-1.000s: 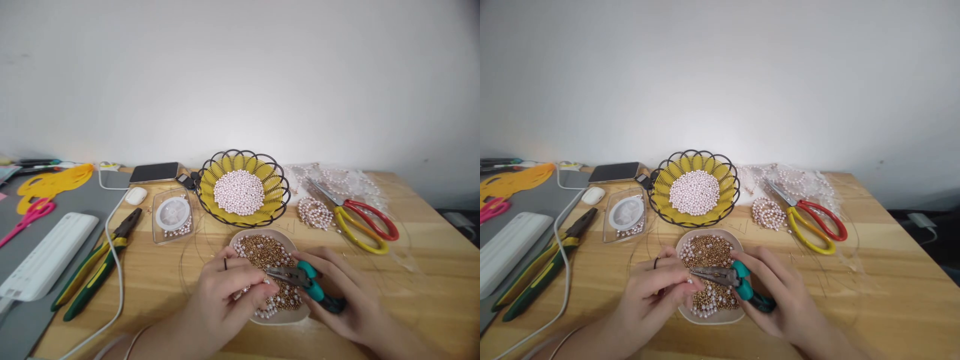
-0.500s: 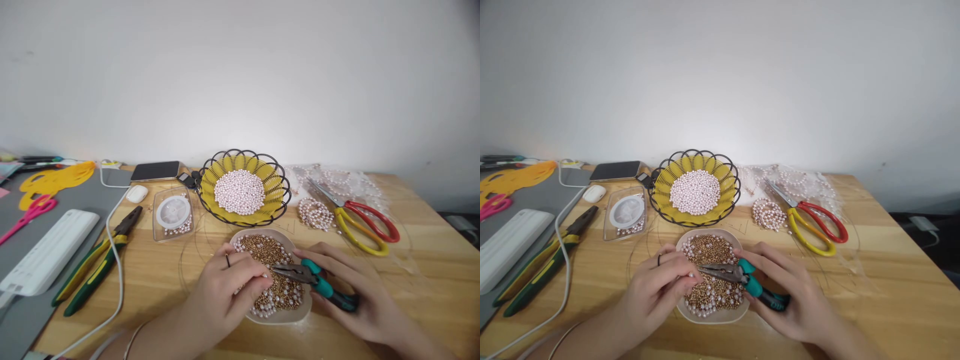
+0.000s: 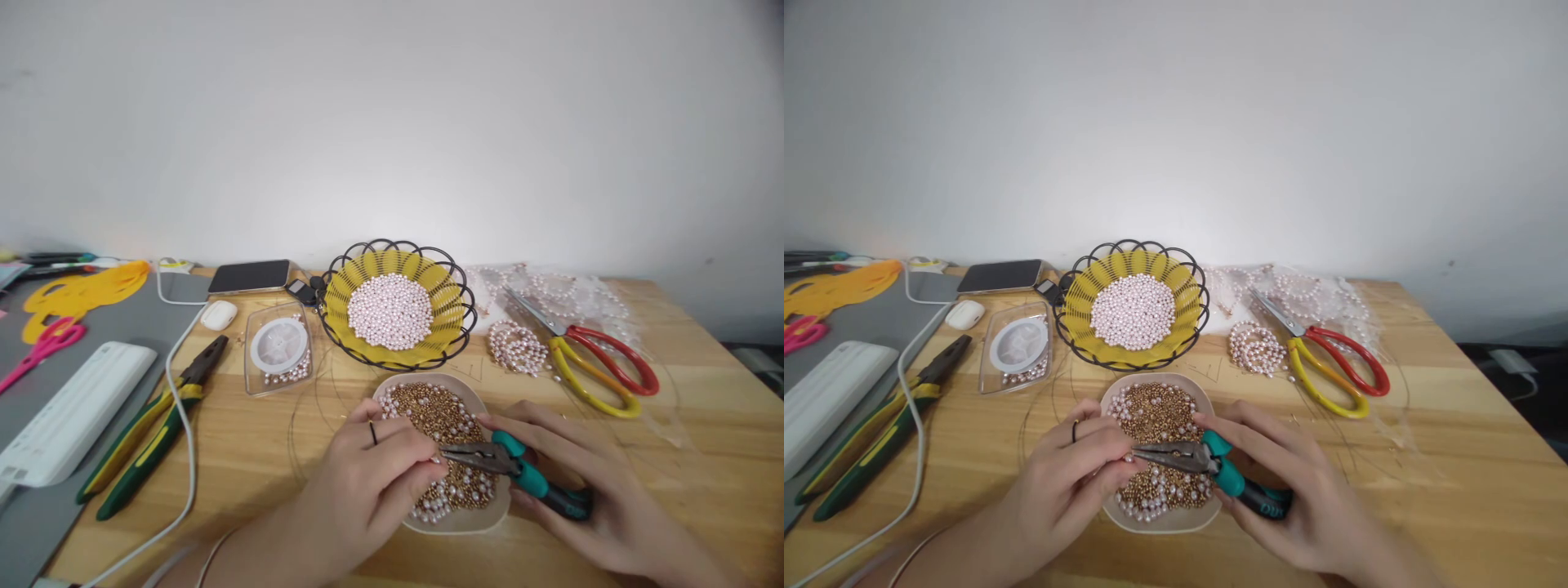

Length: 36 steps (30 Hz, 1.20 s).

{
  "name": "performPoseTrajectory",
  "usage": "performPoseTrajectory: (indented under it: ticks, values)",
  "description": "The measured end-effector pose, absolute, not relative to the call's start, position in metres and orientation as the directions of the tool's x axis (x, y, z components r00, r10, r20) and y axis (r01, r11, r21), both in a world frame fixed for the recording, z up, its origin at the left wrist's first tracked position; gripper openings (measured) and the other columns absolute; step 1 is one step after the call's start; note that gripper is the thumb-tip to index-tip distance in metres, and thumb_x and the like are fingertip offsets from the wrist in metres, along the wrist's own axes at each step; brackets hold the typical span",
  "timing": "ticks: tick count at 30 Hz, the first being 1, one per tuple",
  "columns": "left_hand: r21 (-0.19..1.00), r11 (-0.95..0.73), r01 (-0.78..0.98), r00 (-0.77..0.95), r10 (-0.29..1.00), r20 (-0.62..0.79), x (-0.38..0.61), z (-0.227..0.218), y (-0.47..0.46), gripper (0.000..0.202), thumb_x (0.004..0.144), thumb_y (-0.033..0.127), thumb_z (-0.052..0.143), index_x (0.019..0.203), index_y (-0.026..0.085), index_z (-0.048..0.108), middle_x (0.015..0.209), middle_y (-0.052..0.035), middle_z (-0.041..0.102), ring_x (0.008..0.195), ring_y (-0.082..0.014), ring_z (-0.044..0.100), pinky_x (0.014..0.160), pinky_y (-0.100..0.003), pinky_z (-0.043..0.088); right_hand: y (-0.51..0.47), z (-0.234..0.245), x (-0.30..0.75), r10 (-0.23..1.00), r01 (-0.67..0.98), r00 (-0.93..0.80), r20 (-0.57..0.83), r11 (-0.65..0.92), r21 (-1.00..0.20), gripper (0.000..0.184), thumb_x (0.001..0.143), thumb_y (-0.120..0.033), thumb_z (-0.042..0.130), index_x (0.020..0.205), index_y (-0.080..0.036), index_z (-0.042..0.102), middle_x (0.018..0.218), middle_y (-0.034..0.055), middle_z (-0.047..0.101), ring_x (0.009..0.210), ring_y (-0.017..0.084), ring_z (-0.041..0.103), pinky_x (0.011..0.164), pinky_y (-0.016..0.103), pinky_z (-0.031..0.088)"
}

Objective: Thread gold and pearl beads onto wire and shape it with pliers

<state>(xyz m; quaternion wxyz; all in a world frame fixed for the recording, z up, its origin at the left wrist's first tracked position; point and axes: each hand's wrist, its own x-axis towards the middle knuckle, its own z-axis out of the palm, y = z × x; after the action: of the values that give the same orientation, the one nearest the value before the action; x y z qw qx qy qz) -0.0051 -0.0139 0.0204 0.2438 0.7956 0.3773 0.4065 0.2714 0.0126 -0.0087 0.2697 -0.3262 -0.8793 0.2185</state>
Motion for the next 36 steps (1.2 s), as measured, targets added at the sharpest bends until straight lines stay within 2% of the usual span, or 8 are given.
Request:
performPoseTrajectory:
  ticks: [5,10,15,19,22,27,31,36]
  values:
    - [0.696,-0.591,0.408,0.384,0.803,0.456,-0.005,0.02,-0.016,0.032,0.112,0.026,0.041,0.084,0.019,0.055,0.069,0.0043,0.061,0.062,-0.0106,0.054,0.077,-0.027,0.041,0.013,-0.008,0.271,0.705,0.461,-0.633,0.322,0.676,-0.574,0.06,0.093,-0.017,0.059,0.151,-0.028,0.05,0.111,0.0104,0.073,0.106,0.027,0.074,0.081,0.03,0.064]
    - [0.687,-0.597,0.414,0.377,0.8,0.467,-0.005,0.023,-0.013,0.031,0.111,0.025,0.042,0.084,0.019,0.055,0.071,0.0037,0.064,0.062,-0.0108,0.055,0.075,-0.028,0.04,0.01,-0.009,0.272,0.753,0.489,-0.603,0.265,0.61,-0.623,0.057,0.091,-0.018,0.061,0.145,-0.034,0.056,0.107,0.0069,0.077,0.105,0.029,0.076,0.077,0.032,0.066]
    - [0.717,-0.575,0.395,0.364,0.814,0.452,-0.005,0.022,-0.013,0.029,0.109,0.024,0.045,0.083,0.019,0.056,0.071,0.0037,0.068,0.06,-0.0102,0.057,0.077,-0.028,0.042,0.004,-0.014,0.273,0.781,0.486,-0.568,0.26,0.573,-0.66,0.048,0.088,-0.02,0.066,0.135,-0.032,0.064,0.116,0.0073,0.079,0.106,0.028,0.077,0.092,0.035,0.063]
    - [0.751,-0.556,0.357,0.321,0.828,0.46,-0.005,0.021,-0.015,0.028,0.108,0.023,0.049,0.082,0.019,0.058,0.068,0.0042,0.069,0.054,-0.0088,0.056,0.077,-0.028,0.044,0.004,-0.009,0.267,0.785,0.473,-0.555,0.273,0.569,-0.673,0.045,0.089,-0.017,0.064,0.132,-0.031,0.064,0.115,0.0078,0.079,0.103,0.026,0.077,0.086,0.029,0.064]
    - [0.774,-0.556,0.304,0.305,0.826,0.474,-0.004,0.022,-0.016,0.03,0.108,0.023,0.05,0.081,0.018,0.061,0.062,0.0039,0.069,0.051,-0.0094,0.056,0.074,-0.029,0.046,0.006,-0.007,0.263,0.747,0.463,-0.586,0.313,0.626,-0.628,0.049,0.088,-0.013,0.063,0.134,-0.028,0.062,0.113,0.0098,0.078,0.099,0.026,0.077,0.08,0.027,0.064]
    - [0.8,-0.558,0.22,0.293,0.82,0.491,-0.001,0.024,-0.018,0.035,0.111,0.029,0.046,0.085,0.017,0.066,0.059,0.0023,0.072,0.051,-0.0092,0.061,0.078,-0.03,0.048,0.003,-0.019,0.266,0.709,0.5,-0.565,0.422,0.701,-0.509,0.05,0.092,-0.011,0.058,0.141,-0.021,0.057,0.114,0.0144,0.069,0.097,0.027,0.073,0.079,0.032,0.061]
    - [0.816,-0.555,0.163,0.298,0.816,0.496,0.0,0.024,-0.022,0.037,0.111,0.03,0.046,0.083,0.018,0.066,0.062,0.0002,0.077,0.053,-0.0103,0.065,0.075,-0.031,0.049,0.0,-0.025,0.266,0.65,0.5,-0.578,0.494,0.76,-0.415,0.062,0.093,-0.007,0.06,0.153,-0.018,0.047,0.113,0.0159,0.066,0.092,0.028,0.068,0.075,0.038,0.056]
    - [0.855,-0.511,0.085,0.351,0.819,0.454,-0.001,0.024,-0.025,0.034,0.111,0.032,0.046,0.093,0.018,0.071,0.072,-0.0027,0.083,0.056,-0.0119,0.07,0.071,-0.032,0.05,0.006,-0.022,0.263,0.559,0.503,-0.582,0.591,0.818,-0.278,0.065,0.1,-0.016,0.055,0.162,-0.018,0.035,0.107,0.0166,0.065,0.081,0.029,0.064,0.064,0.04,0.054]
